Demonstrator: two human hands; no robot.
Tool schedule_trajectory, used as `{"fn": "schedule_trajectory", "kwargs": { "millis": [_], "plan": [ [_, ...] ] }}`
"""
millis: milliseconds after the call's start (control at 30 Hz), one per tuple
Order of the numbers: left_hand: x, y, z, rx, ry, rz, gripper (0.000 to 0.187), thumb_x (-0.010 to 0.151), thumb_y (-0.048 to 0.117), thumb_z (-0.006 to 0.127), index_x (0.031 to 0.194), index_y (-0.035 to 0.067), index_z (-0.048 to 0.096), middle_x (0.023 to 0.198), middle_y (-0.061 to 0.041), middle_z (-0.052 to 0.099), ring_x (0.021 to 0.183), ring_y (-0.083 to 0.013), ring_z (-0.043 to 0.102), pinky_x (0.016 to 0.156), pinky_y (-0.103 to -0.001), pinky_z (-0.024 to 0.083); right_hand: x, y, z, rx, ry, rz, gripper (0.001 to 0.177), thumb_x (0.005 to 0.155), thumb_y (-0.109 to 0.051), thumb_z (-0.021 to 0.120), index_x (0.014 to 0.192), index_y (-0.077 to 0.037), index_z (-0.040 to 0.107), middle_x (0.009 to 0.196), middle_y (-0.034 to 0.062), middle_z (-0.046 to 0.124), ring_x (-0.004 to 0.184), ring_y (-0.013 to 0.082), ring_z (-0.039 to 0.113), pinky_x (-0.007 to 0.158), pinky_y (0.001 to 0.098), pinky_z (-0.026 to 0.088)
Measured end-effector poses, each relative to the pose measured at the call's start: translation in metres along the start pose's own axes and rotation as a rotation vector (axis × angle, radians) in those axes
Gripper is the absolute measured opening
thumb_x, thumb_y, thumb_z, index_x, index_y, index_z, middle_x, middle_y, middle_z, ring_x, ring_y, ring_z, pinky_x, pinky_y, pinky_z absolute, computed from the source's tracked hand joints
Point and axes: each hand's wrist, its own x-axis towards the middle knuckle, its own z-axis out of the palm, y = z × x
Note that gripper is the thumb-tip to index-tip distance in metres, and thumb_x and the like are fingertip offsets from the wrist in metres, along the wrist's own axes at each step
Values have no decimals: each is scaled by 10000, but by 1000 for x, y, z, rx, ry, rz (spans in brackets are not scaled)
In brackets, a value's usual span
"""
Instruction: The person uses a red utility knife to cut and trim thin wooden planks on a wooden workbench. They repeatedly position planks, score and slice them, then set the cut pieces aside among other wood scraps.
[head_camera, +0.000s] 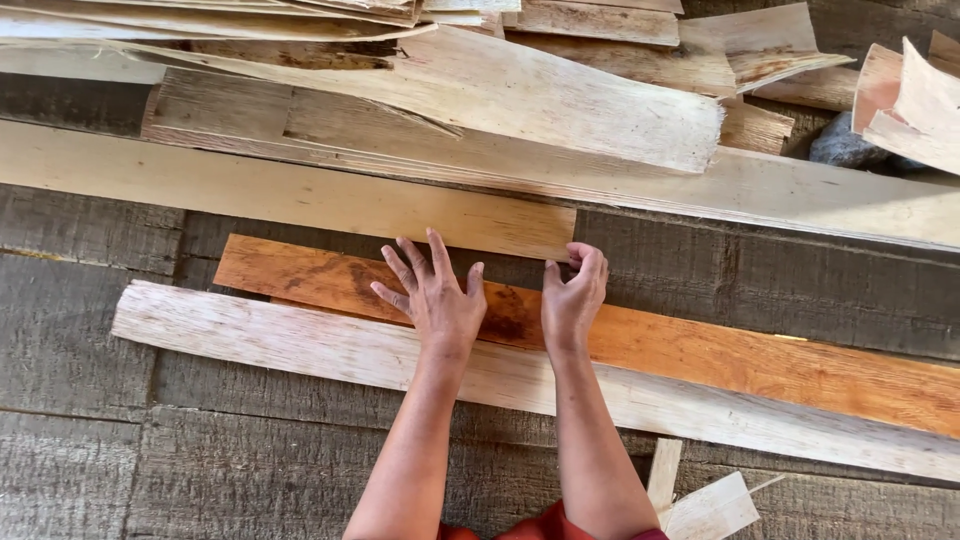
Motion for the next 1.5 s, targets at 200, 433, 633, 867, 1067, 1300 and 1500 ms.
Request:
{"fn": "schedule_trajectory", "kwargs": {
  "millis": [200,433,633,867,1067,1300,1500],
  "plan": [
    [4,3,14,15,24,0,855,934,580,579,1603,117,317,1653,-347,122,1548,-508,-39,1129,-785,1,-1,3,-1,10,-19,14,394,807,7,780,1120,-105,568,1027,67,559,976,250,610,820,349,553],
    [2,6,11,44,7,1,863,921,600,588,1602,145,317,1649,-353,118,1554,-490,-36,1140,-764,0,1,11,3,-4,-21,0,401,815,8,784,1127,-98,557,1036,67,555,973,230,597,792,336,573],
    [0,0,17,80,39,41,885,910,618,593,1608,154,309,1638,-366,141,1556,-489,-9,1138,-762,-10,-1,11,0,-67,-24,-58,438,785,7,808,1128,-88,554,1047,78,551,994,256,602,773,337,590],
    [-7,0,-1,81,-14,48,866,929,636,560,1626,200,285,1678,-301,77,1552,-480,-103,1137,-774,-62,7,4,-42,98,-232,16,393,863,-18,740,1217,-48,573,1102,170,632,1056,317,659,874,356,611],
    [-80,-22,22,-93,268,619,453,725,251,796,1141,112,684,1221,-129,535,1241,-396,458,1019,-602,354,-45,21,-113,-210,-484,-219,100,840,-155,722,916,-219,711,847,32,693,891,265,683,807,409,580],
    [-138,-38,2,152,-243,717,845,709,484,844,1449,185,565,1551,-98,445,1477,-438,284,1183,-555,254,-111,40,-136,-640,-725,-164,659,791,-337,819,1383,-269,539,1389,60,472,1368,378,420,1037,634,480],
    [-135,-32,-8,245,-331,621,971,726,462,853,1561,212,425,1596,-55,366,1471,-407,233,1212,-564,230,-100,24,-158,-688,-816,-143,825,789,-282,801,1522,-210,429,1432,118,436,1403,378,337,1096,616,395]
  ]
}}
